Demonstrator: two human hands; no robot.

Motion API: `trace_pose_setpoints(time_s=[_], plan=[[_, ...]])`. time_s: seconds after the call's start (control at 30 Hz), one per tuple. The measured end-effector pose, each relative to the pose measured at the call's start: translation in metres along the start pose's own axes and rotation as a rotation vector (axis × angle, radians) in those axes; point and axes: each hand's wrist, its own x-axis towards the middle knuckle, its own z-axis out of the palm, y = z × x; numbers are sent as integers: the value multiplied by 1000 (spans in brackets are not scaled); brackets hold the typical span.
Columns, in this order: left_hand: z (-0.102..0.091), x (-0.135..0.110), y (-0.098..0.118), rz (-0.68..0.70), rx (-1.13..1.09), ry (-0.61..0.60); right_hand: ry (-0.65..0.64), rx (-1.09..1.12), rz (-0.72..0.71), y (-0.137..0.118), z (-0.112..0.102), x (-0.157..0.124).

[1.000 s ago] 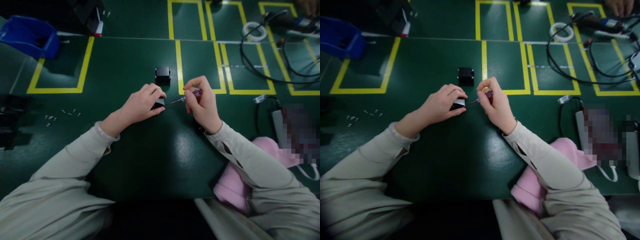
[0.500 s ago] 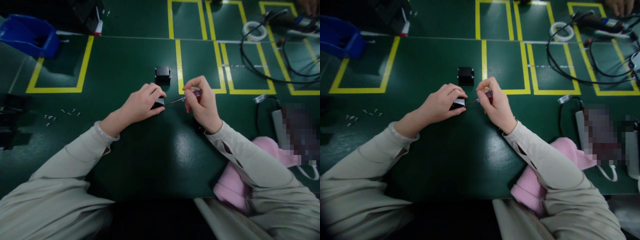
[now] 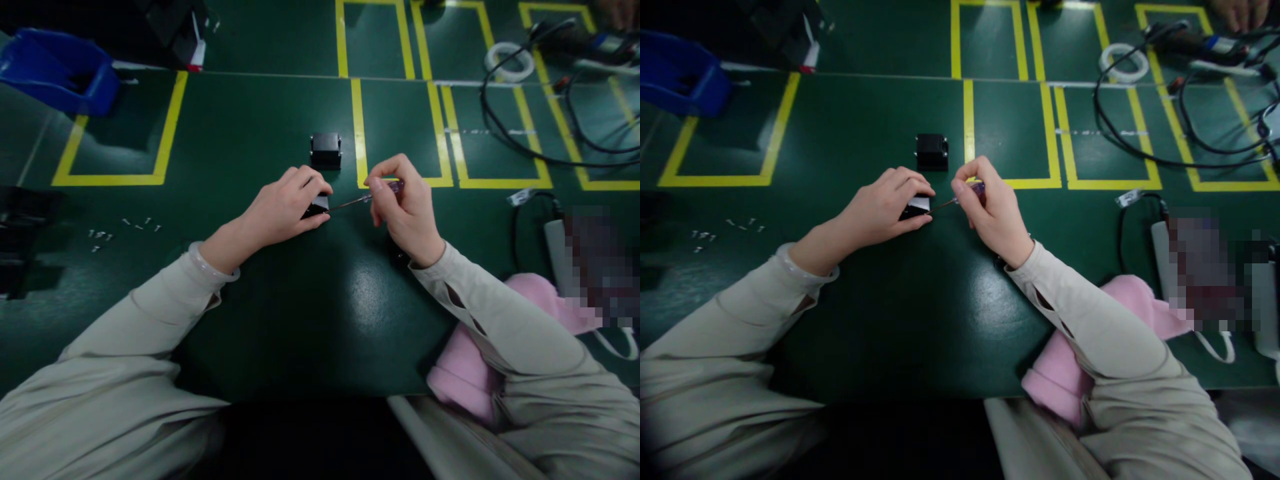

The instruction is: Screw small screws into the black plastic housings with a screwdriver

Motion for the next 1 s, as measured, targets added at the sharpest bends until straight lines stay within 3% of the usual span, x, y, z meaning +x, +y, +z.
trace_pose_setpoints(time_s=[1.0], plan=[[1,0,0,5,2,-1,5,-5,-4,-1,0,-1]])
